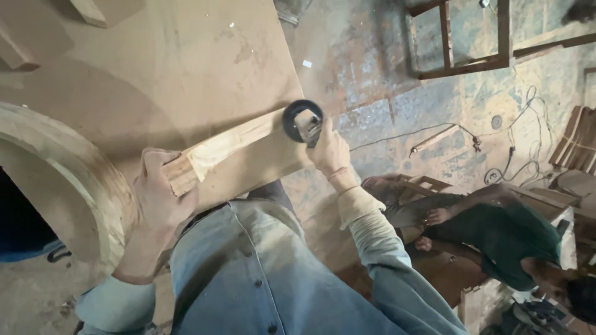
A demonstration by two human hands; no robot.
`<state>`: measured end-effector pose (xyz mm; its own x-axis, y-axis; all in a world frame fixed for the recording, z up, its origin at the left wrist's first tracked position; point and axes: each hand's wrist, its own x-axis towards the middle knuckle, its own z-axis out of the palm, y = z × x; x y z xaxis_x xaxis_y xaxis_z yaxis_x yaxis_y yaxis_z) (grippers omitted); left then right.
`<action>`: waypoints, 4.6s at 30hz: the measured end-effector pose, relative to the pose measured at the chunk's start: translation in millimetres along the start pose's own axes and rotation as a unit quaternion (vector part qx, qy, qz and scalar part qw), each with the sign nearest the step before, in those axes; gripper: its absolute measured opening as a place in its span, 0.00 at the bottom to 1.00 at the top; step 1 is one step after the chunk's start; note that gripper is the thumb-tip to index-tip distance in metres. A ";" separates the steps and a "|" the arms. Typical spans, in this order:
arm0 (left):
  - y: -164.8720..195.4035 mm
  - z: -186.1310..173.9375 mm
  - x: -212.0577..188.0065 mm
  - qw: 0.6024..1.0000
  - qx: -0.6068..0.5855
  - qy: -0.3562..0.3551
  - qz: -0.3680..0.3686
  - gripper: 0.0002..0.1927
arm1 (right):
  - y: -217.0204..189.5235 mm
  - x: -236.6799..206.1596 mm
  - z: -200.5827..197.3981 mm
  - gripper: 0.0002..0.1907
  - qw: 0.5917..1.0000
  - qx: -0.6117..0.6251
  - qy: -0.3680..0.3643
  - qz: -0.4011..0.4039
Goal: The person uses an orbital sander to smooth the surface of a curved wooden piece on a workbench. They hold the wood with one hand and move the sander along its length, then flip the piece to sand the other side.
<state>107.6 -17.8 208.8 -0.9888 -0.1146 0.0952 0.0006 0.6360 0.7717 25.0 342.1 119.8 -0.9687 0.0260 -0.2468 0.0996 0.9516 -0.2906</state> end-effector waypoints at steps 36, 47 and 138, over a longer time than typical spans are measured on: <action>17.2 14.2 -21.7 0.999 -0.023 0.025 0.012 0.28 | -12.6 9.5 -12.2 0.35 1.000 -0.017 -0.008 0.021; 19.5 18.3 -23.2 1.000 0.011 0.024 -0.014 0.27 | -42.7 -10.6 -22.6 0.42 0.991 0.136 0.006 -0.011; -33.2 2.3 -49.8 0.986 -0.138 -0.084 -0.039 0.28 | -44.2 -36.3 7.6 0.36 0.995 0.094 -0.021 0.025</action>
<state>156.5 -31.5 177.0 -0.9981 -0.0123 -0.0598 -0.0598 0.3951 0.9167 57.4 296.8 134.6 -0.9518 0.0548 -0.3019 0.1911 0.8757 -0.4434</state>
